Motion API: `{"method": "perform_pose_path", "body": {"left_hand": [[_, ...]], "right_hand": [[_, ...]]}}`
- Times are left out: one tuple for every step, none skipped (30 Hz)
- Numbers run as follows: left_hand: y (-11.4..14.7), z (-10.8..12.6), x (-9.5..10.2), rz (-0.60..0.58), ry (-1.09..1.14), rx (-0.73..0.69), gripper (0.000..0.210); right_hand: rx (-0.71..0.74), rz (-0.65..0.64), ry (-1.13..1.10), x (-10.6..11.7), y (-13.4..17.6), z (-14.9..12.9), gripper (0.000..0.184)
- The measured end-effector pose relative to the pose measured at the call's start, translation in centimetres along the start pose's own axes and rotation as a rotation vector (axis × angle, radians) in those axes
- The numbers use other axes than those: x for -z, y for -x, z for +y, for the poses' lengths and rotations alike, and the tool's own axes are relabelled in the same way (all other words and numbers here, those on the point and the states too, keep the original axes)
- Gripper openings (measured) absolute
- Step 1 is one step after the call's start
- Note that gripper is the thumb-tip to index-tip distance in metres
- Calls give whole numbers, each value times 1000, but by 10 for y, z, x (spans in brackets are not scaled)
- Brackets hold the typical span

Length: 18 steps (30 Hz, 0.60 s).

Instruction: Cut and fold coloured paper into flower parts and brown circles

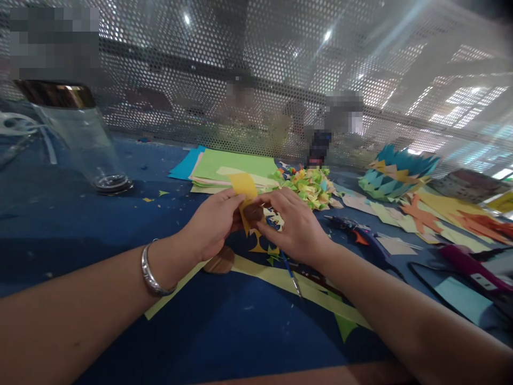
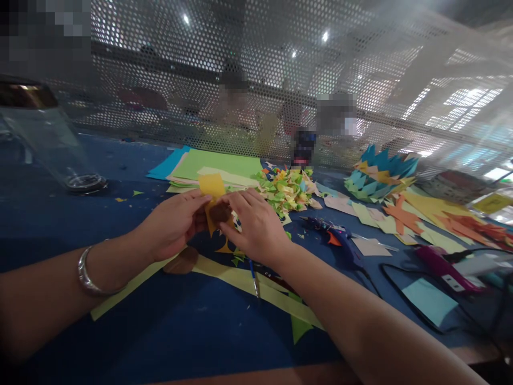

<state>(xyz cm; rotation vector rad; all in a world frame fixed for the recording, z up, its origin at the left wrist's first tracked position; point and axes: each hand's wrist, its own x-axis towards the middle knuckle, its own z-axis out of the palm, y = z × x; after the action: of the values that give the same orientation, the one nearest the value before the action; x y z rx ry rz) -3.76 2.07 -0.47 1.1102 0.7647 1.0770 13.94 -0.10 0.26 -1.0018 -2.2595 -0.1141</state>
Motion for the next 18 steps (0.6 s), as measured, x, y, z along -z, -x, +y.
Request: {"method": "perform_pose_path", "body": {"left_hand": [[0, 0, 0, 2, 5, 6, 14], [1, 0, -1, 6, 7, 10, 15], [1, 1, -1, 9, 8, 12, 15], [1, 1, -1, 13, 6, 12, 15], [2, 1, -1, 13, 4, 10, 15], [2, 2, -1, 12, 0, 5, 15], [2, 2, -1, 8, -6, 0, 15], [2, 3, -2, 5, -13, -5, 15], [2, 4, -2, 3, -18, -10, 16], [3, 4, -2, 3, -22, -13, 16], [3, 5, -3, 4, -25, -12, 16], [3, 6, -4, 0, -28, -12, 15], [3, 7, -5, -10, -34, -12, 14], [4, 7, -5, -26, -42, -14, 13], [4, 8, -6, -46, -53, -23, 11], [5, 8, -7, -69, -63, -37, 11], [5, 9, -7, -87, -71, -50, 13], [6, 9, -7, -94, -77, -59, 15]], "right_hand": [[5, 0, 1, 0, 0, 0, 26], [9, -1, 4, 0, 0, 0, 26], [13, 1, 6, 1, 0, 0, 25], [12, -1, 9, 1, 1, -1, 25], [11, -1, 10, 1, 1, -1, 25], [10, -4, 10, 1, 1, -1, 25], [8, -6, 10, 2, 2, -2, 25], [7, -10, 11, 2, 2, -2, 25], [9, -13, 12, 2, 2, -2, 26], [13, -14, 13, 2, 2, -2, 26], [17, -14, 15, 2, 3, -2, 26], [21, -15, 16, 2, 3, -2, 26], [25, -12, 16, 2, 2, -2, 25], [28, -7, 15, 2, 2, -2, 25], [29, 0, 12, 2, 2, -2, 23], [27, 5, 9, 3, 2, -2, 23], [26, 10, 6, 3, 2, -2, 22], [25, 13, 4, 3, 2, -2, 22]]}}
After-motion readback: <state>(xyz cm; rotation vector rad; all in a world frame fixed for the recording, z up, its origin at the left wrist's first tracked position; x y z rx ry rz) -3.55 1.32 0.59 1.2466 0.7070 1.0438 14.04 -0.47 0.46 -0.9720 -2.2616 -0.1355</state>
